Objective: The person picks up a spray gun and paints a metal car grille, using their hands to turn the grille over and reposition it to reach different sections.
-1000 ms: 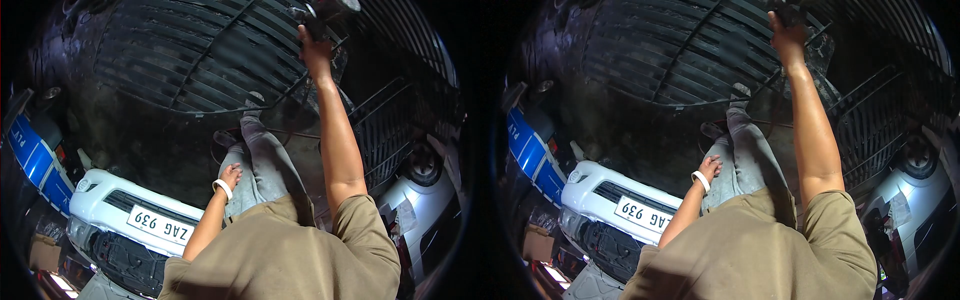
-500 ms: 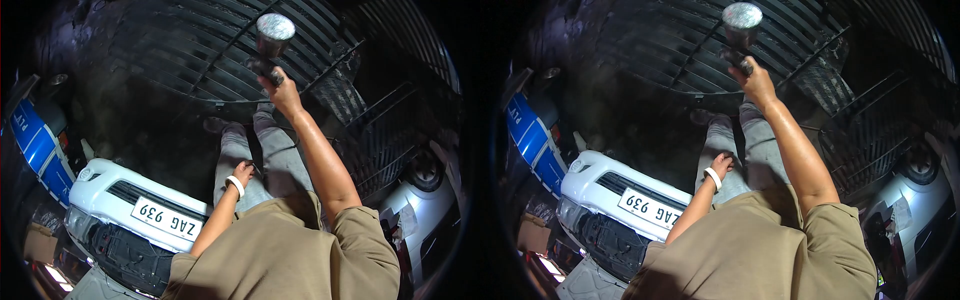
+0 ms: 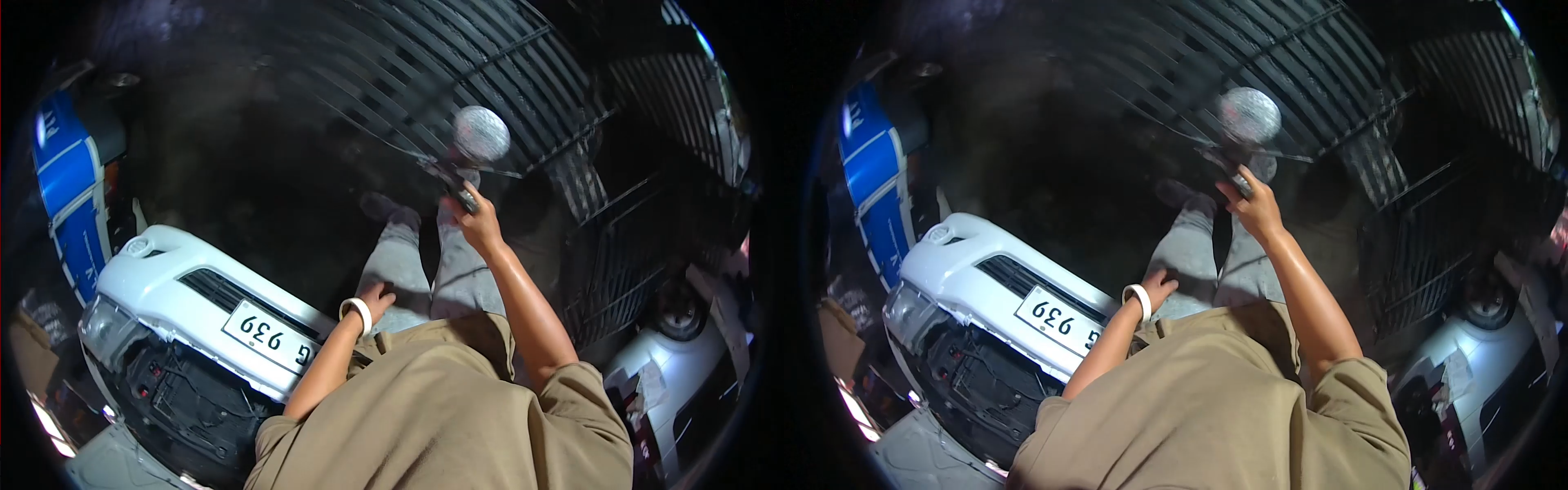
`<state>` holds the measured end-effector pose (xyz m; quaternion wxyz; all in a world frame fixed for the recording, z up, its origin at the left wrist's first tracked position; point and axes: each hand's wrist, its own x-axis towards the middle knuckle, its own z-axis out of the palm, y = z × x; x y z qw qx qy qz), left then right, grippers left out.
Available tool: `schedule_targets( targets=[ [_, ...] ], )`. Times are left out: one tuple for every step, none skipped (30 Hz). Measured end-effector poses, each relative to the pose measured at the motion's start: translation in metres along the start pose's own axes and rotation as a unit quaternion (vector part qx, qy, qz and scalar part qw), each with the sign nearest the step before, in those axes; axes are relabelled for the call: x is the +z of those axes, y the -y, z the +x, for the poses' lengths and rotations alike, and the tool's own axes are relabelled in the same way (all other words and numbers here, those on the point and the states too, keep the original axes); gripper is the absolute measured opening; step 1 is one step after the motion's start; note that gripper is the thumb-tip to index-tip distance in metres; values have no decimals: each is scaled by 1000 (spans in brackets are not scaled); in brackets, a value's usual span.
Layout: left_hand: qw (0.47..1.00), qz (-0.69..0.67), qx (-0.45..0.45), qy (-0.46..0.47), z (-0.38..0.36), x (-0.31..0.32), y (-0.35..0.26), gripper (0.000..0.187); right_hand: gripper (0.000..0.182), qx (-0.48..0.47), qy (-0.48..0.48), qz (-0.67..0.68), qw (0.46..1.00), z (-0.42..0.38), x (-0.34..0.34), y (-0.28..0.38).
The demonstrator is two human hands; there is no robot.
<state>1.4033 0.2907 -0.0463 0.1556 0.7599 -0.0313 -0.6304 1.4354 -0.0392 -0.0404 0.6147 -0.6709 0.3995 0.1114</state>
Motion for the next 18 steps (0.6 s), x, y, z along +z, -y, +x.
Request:
schedule_targets(
  targets=[
    [996,25,6,89,-29,-38,-23,56,43,-33,-4,-11,999,-15,-8,5],
    [992,58,67,88,-33,-34,5,53,42,-69,-7,-21,997,-30,-16,11],
    [987,104,99,75,-39,-31,29,51,39,-58,-44,39,997,-45,-18,10],
    [978,150,129,60,-47,-32,43,48,37,-47,-78,101,991,-61,-22,11],
    [984,125,117,48,-62,-42,45,48,36,-48,-89,101,990,-78,-30,20],
    [989,99,105,40,-77,-48,49,48,35,-46,-100,102,989,-94,-41,26],
    [978,129,160,28,-61,-36,80,51,35,-36,-109,100,988,-102,-54,17],
    [949,226,217,22,-51,-32,99,50,36,-24,-121,101,987,-109,-66,8],
    [906,326,269,15,-41,-32,115,50,34,-26,-139,102,985,-121,-73,15],
    [850,424,313,10,-29,-32,130,49,33,-26,-158,106,981,-132,-77,23],
    [956,129,263,-7,-17,-19,153,45,33,-24,-179,111,977,-138,-80,29],
    [974,-192,110,53,-66,-50,105,44,31,-19,-213,148,966,-141,-79,31],
    [977,-128,168,19,-14,-26,158,45,30,-11,-246,186,951,-143,-78,32],
    [973,-63,222,-22,27,-8,202,46,29,-1,-279,224,934,-147,-76,33],
    [901,-384,169,114,13,-15,186,46,28,12,-310,253,917,-150,-73,37],
    [724,-656,56,203,-2,-23,167,50,29,15,-321,265,909,-150,-72,36],
    [796,-545,139,224,-12,-38,167,50,30,19,-332,278,901,-150,-75,27],
    [801,-537,142,221,-52,-37,184,50,31,25,-343,290,893,-148,-77,18]
  ],
)
